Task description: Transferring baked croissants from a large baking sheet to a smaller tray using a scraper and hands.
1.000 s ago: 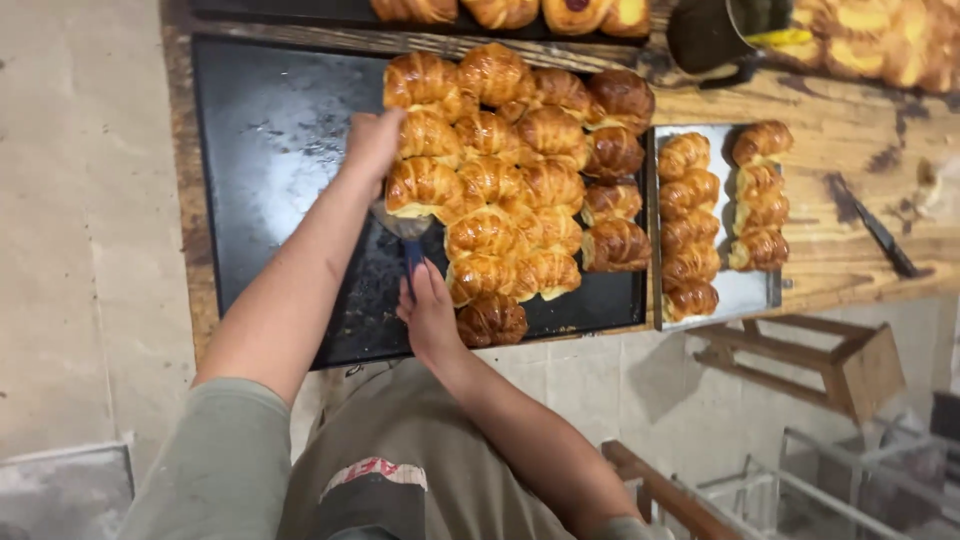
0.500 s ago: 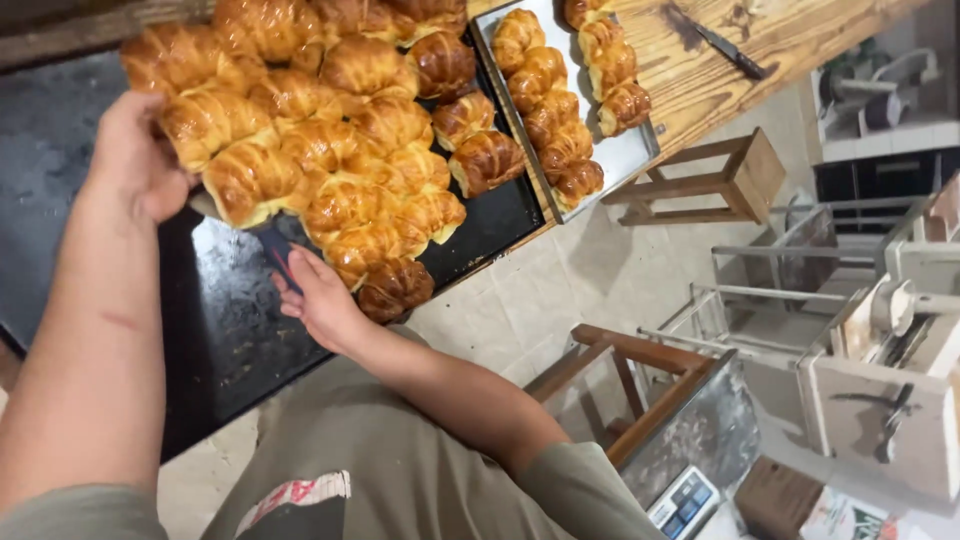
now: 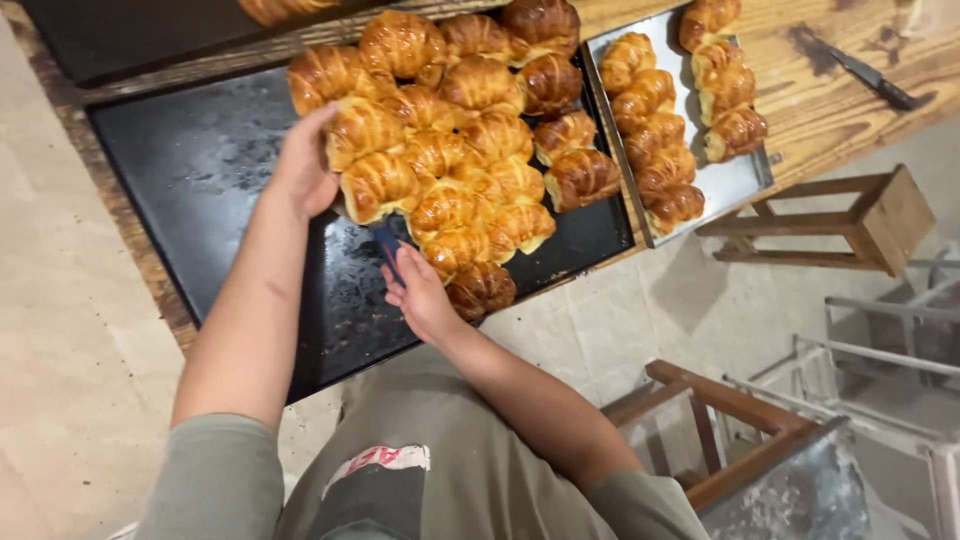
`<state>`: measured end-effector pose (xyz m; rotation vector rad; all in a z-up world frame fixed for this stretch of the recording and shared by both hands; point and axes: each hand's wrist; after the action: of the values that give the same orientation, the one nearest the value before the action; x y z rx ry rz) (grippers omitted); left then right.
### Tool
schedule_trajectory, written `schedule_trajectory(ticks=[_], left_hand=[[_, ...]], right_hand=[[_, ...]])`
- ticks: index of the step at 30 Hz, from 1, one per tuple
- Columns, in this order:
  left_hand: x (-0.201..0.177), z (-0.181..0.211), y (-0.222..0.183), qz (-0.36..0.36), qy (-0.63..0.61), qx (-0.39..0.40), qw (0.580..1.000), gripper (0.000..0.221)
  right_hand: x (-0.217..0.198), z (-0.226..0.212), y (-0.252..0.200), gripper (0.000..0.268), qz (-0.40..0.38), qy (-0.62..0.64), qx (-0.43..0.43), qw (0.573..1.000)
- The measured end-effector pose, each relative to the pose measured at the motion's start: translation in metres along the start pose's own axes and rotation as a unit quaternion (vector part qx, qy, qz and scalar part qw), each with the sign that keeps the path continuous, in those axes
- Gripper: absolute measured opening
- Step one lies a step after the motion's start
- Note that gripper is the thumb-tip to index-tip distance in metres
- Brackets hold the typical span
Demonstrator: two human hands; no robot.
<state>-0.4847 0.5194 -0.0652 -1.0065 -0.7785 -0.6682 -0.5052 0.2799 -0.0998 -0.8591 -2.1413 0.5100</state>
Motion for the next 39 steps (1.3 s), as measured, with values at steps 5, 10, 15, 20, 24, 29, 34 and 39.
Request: schedule_trajectory(ticks=[5,10,15,20,24,29,34,39], left_hand=[[-0.058,-0.02,0.022,0.011,0.196,0.117,0.974,0.06],[-0.077,-0.033,-0.006,0.018,0.099,0.153,0.983,0.041],[-0.063,-0.042,-0.06,0.044,-0.03,0.192,0.98,0.024],[-0.081,-0.05,-0.074,0.093,-0.135,0.214,0.963,0.017],[-0.1,-0.043,-0.067,0.114,-0.147,0.234,0.954,0.024],[-0.09,-0.03,-0.062,0.096,-0.139,0.191,0.967,0.021],[-0.072,0.007,-0.078,0.051,0.042,0.071,0.995,0.034],[-0.064,0.012,-0.077,0.026,0.289,0.024,0.957,0.046]], right_hand=[[0.003,-0.002,-0.005,0.035,0.042,-0.061,-0.013,0.997],[0.008,-0.014,-0.023,0.038,0.043,-0.099,-0.015,0.994],[0.004,-0.014,-0.03,0.039,0.036,-0.146,-0.034,0.988],[-0.004,-0.005,-0.026,0.039,0.018,-0.164,-0.04,0.985],[-0.006,-0.009,-0.03,0.04,0.017,-0.195,-0.034,0.98],[-0.005,-0.015,-0.031,0.04,0.008,-0.196,-0.043,0.98],[-0.015,-0.012,-0.026,0.039,0.016,-0.225,-0.061,0.972],[-0.017,-0.01,-0.028,0.038,0.014,-0.228,-0.055,0.972]])
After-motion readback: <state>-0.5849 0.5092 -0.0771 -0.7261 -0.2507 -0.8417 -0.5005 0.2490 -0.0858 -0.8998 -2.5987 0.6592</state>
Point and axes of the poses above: each hand's wrist, its own y-axis towards the middle knuckle, its own x-axis out of the palm, z = x × y, and after that the axes turned 7 degrees about -y, right-handed
